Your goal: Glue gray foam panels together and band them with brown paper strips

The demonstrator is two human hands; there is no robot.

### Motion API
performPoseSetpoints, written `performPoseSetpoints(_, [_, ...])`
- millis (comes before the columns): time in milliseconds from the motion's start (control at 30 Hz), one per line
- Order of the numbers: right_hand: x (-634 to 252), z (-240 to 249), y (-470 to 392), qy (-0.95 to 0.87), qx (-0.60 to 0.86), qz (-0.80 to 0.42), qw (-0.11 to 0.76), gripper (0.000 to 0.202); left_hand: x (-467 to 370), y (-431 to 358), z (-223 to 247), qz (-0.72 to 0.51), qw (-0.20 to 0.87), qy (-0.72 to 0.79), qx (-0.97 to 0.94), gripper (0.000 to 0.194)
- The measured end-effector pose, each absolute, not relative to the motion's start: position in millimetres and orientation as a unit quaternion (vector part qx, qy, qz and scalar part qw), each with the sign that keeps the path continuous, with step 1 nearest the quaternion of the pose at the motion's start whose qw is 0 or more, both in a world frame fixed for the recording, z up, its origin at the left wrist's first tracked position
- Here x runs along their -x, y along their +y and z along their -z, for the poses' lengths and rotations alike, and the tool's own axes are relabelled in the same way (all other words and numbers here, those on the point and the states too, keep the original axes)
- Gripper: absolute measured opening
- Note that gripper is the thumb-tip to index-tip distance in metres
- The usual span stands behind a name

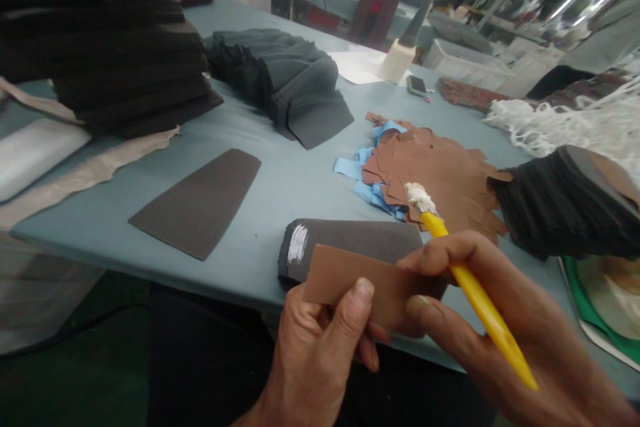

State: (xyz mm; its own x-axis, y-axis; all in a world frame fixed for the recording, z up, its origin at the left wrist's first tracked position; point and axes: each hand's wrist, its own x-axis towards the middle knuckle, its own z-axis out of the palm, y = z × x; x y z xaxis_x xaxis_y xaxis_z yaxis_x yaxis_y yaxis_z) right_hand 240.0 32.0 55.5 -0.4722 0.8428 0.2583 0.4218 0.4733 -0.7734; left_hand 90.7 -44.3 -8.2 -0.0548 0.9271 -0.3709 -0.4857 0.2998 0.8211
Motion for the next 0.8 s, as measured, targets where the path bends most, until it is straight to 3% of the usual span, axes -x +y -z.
performPoseSetpoints(100, [-225.1,-51.5,32.0,-0.773,0.398,-0.387,0.307,0.021,-91.2,-43.8,8.9,-0.567,0.646,0.458,-0.227,0.071])
performPoseSetpoints(267, [-210.1,-46.0,29.4,-0.686,0.414,-0.568,0.187,0.020,-88.5,-44.3,10.9,-0.582,0.652,0.437,-0.214,0.074])
performPoseSetpoints(400, [-204.8,-44.2,31.2,-0.683,0.428,-0.564,0.180,0.017,-87.4,-50.1,16.4,-0.569,0.628,0.462,-0.260,0.064])
performPoseSetpoints(467, [-204.4,-41.8,34.5,-0.714,0.437,-0.509,0.201,0.014,-86.7,-54.1,22.0,-0.560,0.547,0.513,-0.353,0.046])
performPoseSetpoints(567, [-204.7,-36.2,41.3,-0.741,0.439,-0.460,0.216,0.015,-82.9,-58.5,32.1,-0.553,0.284,0.573,-0.535,0.012])
performPoseSetpoints(667, [-203.5,-29.4,48.6,-0.740,0.427,-0.469,0.222,0.017,-75.9,-60.8,39.3,-0.498,0.112,0.589,-0.626,0.012])
performPoseSetpoints(800, [-200.3,-20.9,57.0,-0.759,0.406,-0.458,0.223,0.016,-69.9,-63.9,42.2,-0.440,0.069,0.611,-0.655,0.015])
